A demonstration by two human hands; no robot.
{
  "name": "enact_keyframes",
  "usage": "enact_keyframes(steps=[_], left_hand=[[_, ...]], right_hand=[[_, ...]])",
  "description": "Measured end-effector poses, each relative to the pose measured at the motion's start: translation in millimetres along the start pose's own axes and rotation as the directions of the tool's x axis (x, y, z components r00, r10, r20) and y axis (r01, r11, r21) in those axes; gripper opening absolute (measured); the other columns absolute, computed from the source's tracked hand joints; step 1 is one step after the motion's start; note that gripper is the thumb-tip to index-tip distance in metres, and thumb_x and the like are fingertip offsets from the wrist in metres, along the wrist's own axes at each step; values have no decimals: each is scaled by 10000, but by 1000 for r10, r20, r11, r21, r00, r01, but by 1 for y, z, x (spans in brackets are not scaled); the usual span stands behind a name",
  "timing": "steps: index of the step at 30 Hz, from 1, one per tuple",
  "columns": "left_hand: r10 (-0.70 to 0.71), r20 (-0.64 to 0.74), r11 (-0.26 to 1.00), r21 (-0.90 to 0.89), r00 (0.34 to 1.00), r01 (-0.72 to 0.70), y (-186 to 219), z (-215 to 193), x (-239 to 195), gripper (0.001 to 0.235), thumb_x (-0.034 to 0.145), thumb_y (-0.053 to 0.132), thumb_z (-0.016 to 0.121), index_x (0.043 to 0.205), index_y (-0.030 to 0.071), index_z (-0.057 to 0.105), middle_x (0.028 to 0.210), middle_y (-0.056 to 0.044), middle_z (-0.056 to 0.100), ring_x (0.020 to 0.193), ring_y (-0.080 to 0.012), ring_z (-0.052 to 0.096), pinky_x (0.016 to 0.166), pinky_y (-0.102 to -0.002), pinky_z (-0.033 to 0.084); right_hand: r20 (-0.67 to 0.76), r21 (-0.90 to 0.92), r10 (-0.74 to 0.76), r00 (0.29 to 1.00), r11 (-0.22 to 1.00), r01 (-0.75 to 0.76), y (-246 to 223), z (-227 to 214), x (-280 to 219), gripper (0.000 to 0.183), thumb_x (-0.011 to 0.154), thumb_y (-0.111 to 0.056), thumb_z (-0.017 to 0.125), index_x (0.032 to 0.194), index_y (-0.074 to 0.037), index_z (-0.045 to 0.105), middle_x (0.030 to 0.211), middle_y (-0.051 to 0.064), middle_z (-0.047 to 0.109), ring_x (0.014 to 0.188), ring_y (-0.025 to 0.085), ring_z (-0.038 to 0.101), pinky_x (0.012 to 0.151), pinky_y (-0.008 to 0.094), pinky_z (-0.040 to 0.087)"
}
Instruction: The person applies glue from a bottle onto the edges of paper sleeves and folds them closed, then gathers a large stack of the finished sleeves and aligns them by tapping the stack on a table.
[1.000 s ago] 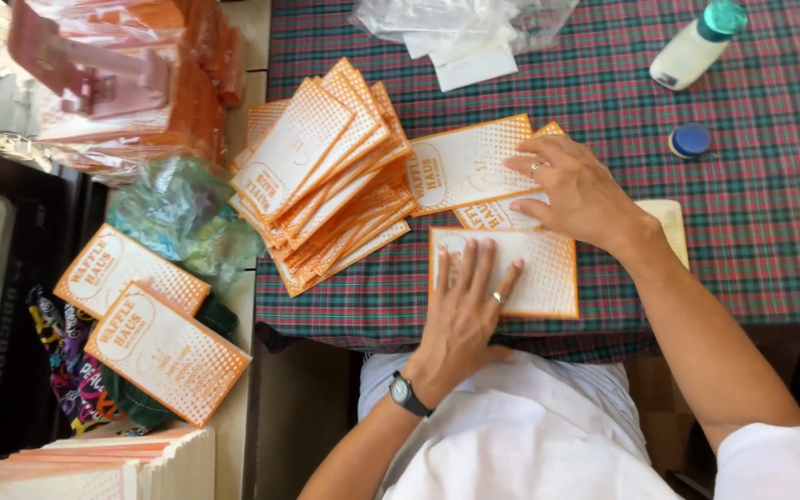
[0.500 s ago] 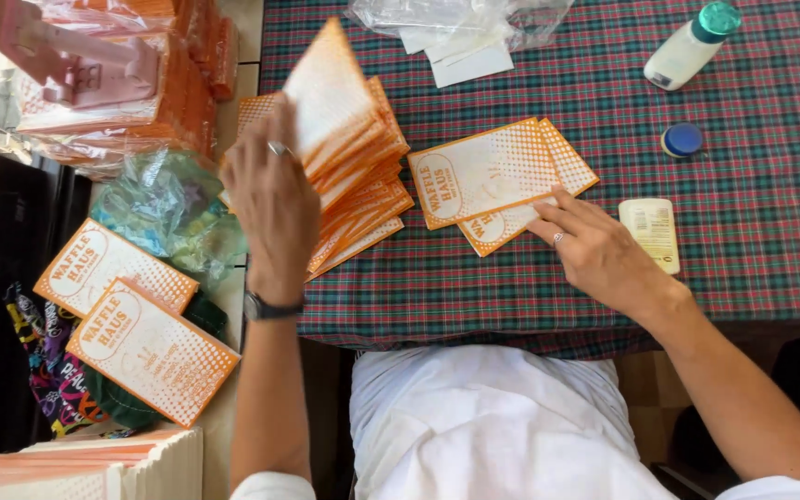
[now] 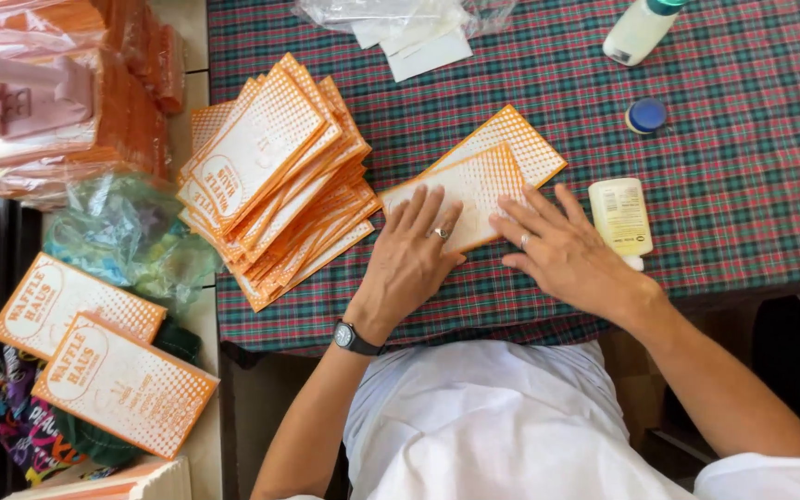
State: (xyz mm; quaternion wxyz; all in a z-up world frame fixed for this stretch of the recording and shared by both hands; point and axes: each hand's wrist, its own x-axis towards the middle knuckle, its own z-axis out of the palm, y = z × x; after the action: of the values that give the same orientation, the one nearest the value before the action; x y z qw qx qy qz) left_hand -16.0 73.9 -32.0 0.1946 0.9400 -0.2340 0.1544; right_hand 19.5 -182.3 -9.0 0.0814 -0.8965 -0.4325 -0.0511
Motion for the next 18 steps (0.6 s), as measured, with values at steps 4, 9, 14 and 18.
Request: enact_keyframes(steps=[4, 9, 14, 18], left_hand=[[49, 10, 998, 25, 999, -49, 9, 7, -7, 403, 966, 292, 694, 1295, 59, 689, 1344, -230, 634, 1345, -428, 548, 1087, -535, 444], [98, 41, 995, 11, 994, -98, 10, -8, -5, 450, 923, 398, 738, 1197, 41, 733, 1245, -233, 679, 1283, -430, 601, 1021, -524, 503], [139, 32, 989, 50, 990, -140, 26, -6, -13, 393, 956, 369, 707, 1192, 55, 712, 1170, -200, 691, 1214, -408, 647, 954, -511, 546], [118, 10, 993, 17, 993, -118, 40, -11, -23, 457, 912, 385, 757, 1201, 33, 714, 1181, -236, 682, 1231, -447, 627, 1004, -537, 513]], right_hand=[[8, 199, 74, 997, 977, -74, -13, -29, -22, 430, 1036, -239, 547, 1451, -130, 581, 1428, 143, 604, 1397, 412, 496, 1133, 617, 355], [-75, 443, 376, 923, 842, -307, 5, -38, -32, 389, 1025, 55, 514, 1364, -59, 664, 1354, 118, 639, 1194, 320, 667, 939, 435, 577], [6, 625, 471, 882, 687, -371, -1, -38, -31, 462, 950, 177, 477, 1324, -14, 671, 1252, 146, 685, 1091, 299, 724, 851, 396, 627], [72, 737, 494, 866, 559, -380, -2, -39, -34, 506, 907, 217, 434, 1331, 39, 643, 1190, 216, 710, 1068, 331, 735, 867, 441, 609]])
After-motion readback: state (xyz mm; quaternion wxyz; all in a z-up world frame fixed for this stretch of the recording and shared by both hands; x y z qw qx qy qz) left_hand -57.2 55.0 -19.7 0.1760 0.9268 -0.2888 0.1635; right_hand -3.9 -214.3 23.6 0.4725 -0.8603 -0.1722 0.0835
